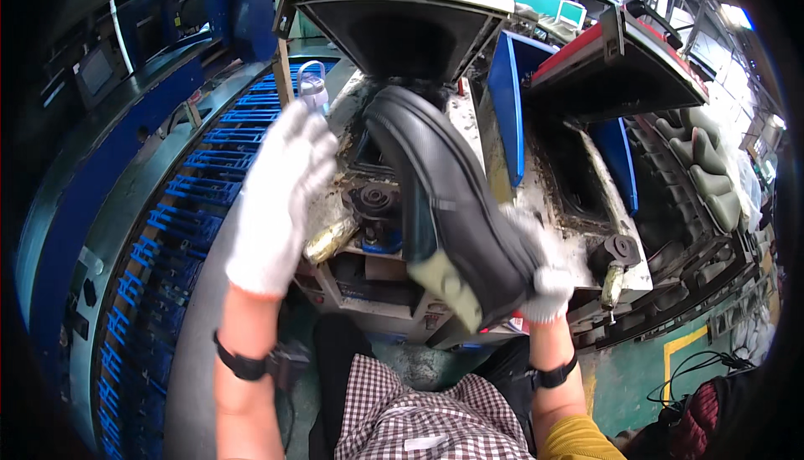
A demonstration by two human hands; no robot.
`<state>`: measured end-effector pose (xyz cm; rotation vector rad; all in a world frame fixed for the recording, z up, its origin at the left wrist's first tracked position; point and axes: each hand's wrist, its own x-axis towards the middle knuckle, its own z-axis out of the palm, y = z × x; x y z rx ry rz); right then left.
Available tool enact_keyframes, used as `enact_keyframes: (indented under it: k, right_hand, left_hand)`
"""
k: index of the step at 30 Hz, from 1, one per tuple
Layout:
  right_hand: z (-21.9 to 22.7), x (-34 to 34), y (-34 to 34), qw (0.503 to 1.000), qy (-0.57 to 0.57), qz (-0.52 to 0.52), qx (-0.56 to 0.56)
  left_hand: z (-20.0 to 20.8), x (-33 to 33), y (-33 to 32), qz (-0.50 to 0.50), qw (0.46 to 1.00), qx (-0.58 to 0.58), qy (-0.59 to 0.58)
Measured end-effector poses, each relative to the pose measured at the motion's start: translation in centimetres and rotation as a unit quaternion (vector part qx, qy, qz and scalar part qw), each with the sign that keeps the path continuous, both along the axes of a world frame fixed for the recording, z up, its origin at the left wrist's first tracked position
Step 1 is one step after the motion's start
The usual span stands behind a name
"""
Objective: Operate an industrial heat-press machine to bond soles to shoe uppers and inspect the finished product.
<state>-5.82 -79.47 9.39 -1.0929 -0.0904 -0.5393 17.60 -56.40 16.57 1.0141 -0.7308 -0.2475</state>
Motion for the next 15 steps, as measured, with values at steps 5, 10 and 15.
enact_keyframes:
  k: [5,10,15]
  right_hand:
    - [-3.0,-1.5,4.6,0.975,-0.116,0.19,-0.01]
    - [-7.4,-4.3,8.9,0.956,0.18,0.233,0.006]
    - [-14.7,-4.1,7.7,0.9,0.21,0.364,0.116]
  left_hand:
    - [-5.2,-7.3,0.3,-0.139,0.972,-0.086,0.17]
    - [-6.1,-11.5,1.8,0.023,0.996,0.087,0.021]
    - [-9.0,-14.2,3.6,0.1,0.978,0.181,-0.012]
